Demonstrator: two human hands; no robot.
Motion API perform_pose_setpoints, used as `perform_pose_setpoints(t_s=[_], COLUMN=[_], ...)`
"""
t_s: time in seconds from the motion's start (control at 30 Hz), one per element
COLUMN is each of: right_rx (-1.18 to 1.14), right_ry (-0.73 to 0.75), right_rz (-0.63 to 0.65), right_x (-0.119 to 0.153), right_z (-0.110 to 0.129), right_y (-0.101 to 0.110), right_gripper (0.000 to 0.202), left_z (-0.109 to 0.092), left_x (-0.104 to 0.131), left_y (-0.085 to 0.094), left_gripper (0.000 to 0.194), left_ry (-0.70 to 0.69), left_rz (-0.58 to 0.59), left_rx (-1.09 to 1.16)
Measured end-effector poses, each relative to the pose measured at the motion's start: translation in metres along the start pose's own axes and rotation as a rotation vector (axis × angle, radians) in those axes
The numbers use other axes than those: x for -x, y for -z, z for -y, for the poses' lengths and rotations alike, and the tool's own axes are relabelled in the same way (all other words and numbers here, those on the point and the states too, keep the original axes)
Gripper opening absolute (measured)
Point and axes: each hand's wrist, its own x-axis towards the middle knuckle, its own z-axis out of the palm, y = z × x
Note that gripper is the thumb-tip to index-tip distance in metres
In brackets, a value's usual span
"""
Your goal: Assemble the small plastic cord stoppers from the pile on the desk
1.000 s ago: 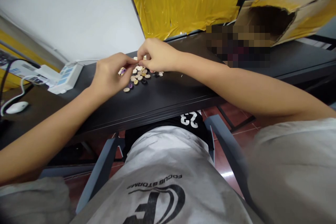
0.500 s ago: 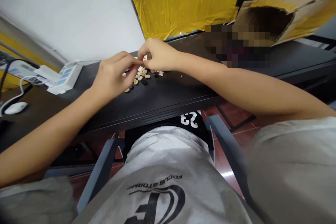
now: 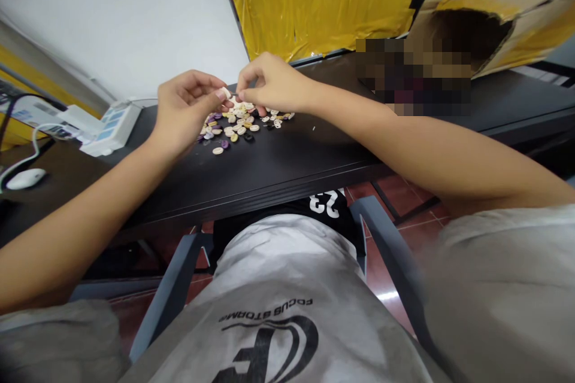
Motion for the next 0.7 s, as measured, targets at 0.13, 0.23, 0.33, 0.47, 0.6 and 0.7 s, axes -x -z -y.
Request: perform_pose_setpoints(t_s=[0.13, 0.23, 0.33, 0.47, 0.6, 0.7], right_rx=[-0.025, -0.022, -0.022, -0.028, -0.026, -0.016], right_ry=[-0.005, 0.004, 0.003, 0.001, 0.009, 0.025], right_rz=[0.004, 0.019, 0.026, 0.016, 0.015, 0.016], right_x=[0.0006, 0.0012, 0.0022, 0.0026, 0.0012, 0.0005], right_z=[0.0013, 0.0021, 0.0034, 0.0039, 0.0024, 0.0013], right_y=[0.0001, -0.0003, -0.0005, -0.0004, -0.0006, -0.0017], right_gripper=[0.010, 0.010, 0.008, 0.010, 0.008, 0.008], left_z=[0.0033, 0.0009, -0.0006, 0.0014, 0.0005, -0.0040], left_x=[-0.0008, 0.0030, 0.0055, 0.0035, 0.0024, 0.0051], left_y=[0.0012, -0.0003, -0.0017, -0.0011, -0.0014, -0.0029], left_gripper=[0.033, 0.029, 0.029, 0.034, 0.039, 0.036], left_ry=[0.020, 0.000, -0.008, -0.013, -0.025, -0.028], left_rz=[-0.006, 0.018, 0.022, 0.020, 0.009, -0.007], left_rx=[0.036, -0.011, -0.037, -0.006, 0.036, -0.012])
